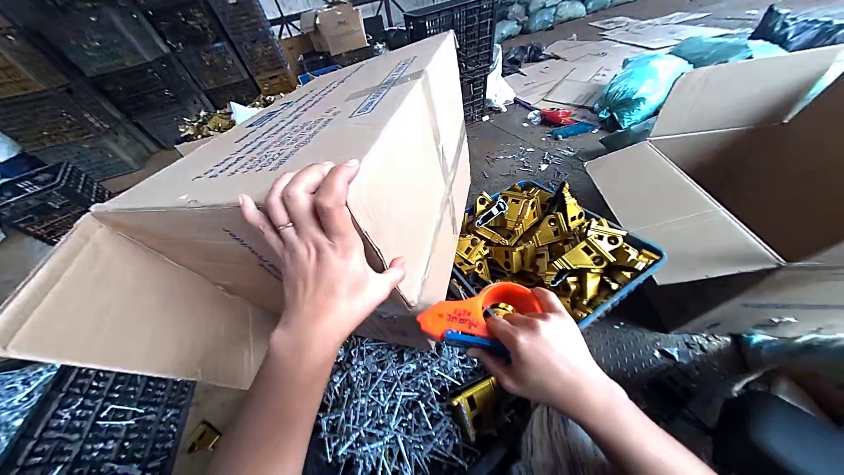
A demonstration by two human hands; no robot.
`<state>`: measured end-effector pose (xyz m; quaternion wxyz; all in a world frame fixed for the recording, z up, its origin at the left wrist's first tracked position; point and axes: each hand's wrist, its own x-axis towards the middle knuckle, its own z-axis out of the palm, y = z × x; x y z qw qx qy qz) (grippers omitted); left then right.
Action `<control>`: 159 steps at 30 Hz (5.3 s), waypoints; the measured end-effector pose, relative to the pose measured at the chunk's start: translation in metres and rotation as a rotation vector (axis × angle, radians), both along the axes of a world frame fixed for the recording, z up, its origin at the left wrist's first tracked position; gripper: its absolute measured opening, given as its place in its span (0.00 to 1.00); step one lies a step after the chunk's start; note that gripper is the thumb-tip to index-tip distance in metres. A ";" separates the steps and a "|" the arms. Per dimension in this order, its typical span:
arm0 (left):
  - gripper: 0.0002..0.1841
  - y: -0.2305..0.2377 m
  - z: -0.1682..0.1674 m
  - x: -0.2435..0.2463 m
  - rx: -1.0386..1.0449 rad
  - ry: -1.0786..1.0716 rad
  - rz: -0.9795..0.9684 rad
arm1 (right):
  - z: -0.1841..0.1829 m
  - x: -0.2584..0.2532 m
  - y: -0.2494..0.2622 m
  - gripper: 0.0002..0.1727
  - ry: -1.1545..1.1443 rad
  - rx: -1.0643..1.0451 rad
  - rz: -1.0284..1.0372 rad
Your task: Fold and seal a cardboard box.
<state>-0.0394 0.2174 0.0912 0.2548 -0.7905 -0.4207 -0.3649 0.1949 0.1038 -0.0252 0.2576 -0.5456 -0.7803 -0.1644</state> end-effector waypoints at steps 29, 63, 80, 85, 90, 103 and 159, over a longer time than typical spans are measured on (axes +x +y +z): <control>0.68 -0.037 -0.039 -0.144 0.009 -0.184 -0.141 | 0.021 -0.051 -0.017 0.24 -0.097 -0.124 0.211; 0.68 -0.022 -0.054 -0.146 0.058 -0.210 -0.185 | 0.062 0.106 0.143 0.34 -0.241 -0.315 -0.330; 0.62 -0.005 -0.128 -0.044 -0.204 0.764 0.163 | 0.053 0.069 0.131 0.32 -0.044 -0.349 -0.500; 0.60 0.026 -0.124 -0.025 -0.211 0.850 0.133 | 0.052 0.065 0.138 0.32 -0.042 -0.357 -0.496; 0.56 0.061 -0.124 0.045 -0.294 0.801 0.101 | 0.048 0.067 0.142 0.31 -0.029 -0.348 -0.482; 0.33 0.097 -0.054 0.090 0.101 0.535 -0.164 | 0.040 0.034 0.137 0.26 0.202 -0.325 -0.521; 0.49 0.021 -0.189 -0.091 -0.295 -0.810 -0.035 | -0.112 -0.208 0.135 0.41 0.450 0.299 0.356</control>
